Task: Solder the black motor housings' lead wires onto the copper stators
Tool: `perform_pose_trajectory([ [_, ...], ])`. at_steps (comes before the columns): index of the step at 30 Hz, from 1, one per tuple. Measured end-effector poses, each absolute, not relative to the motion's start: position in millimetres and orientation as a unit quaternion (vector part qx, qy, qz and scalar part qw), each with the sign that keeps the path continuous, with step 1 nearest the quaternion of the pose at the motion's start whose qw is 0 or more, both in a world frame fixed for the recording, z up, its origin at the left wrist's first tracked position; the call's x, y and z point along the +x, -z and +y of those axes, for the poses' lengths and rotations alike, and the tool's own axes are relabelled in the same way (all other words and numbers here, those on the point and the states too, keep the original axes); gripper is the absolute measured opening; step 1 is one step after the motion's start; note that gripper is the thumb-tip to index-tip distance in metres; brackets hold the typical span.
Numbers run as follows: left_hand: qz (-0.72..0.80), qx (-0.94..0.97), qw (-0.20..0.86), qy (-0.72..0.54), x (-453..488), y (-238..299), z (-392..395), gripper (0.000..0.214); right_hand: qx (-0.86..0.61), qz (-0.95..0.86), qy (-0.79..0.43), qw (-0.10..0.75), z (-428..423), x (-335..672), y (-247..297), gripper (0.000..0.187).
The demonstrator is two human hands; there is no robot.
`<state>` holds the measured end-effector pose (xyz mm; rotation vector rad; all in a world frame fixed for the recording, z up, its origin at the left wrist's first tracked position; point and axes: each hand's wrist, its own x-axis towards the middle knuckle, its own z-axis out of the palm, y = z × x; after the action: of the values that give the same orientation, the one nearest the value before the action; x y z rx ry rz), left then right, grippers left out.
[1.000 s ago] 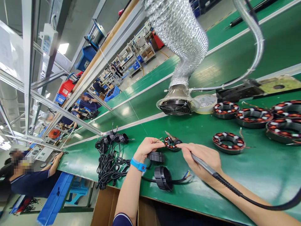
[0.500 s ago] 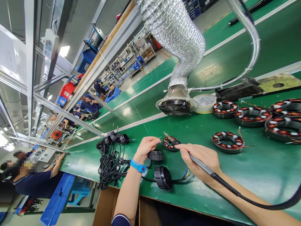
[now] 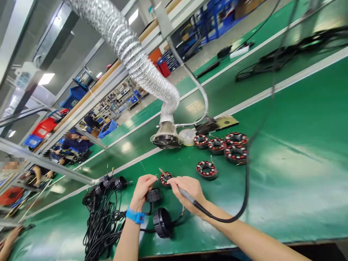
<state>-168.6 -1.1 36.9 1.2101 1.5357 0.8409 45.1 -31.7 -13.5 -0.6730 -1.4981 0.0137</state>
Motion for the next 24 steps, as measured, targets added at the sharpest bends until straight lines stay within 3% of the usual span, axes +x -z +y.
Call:
perform_pose_trajectory([
  [5, 0.598, 0.49, 0.528, -0.351, -182.8, -41.4, -4.0, 0.065, -0.307, -0.665, -0.007, 0.68, -31.3, 45.4, 11.7, 0.028],
  [14, 0.637, 0.462, 0.476, -0.393, -168.8, -33.9, 0.0, 0.071, -0.291, -0.661, -0.004, 0.692, -30.5, 40.3, 11.2, 0.027],
  [24, 0.645, 0.488, 0.465, -0.361, -165.7, -36.1, 16.0, 0.074, -0.318, -0.669, 0.055, 0.669, -27.6, 52.9, 12.0, 0.022],
])
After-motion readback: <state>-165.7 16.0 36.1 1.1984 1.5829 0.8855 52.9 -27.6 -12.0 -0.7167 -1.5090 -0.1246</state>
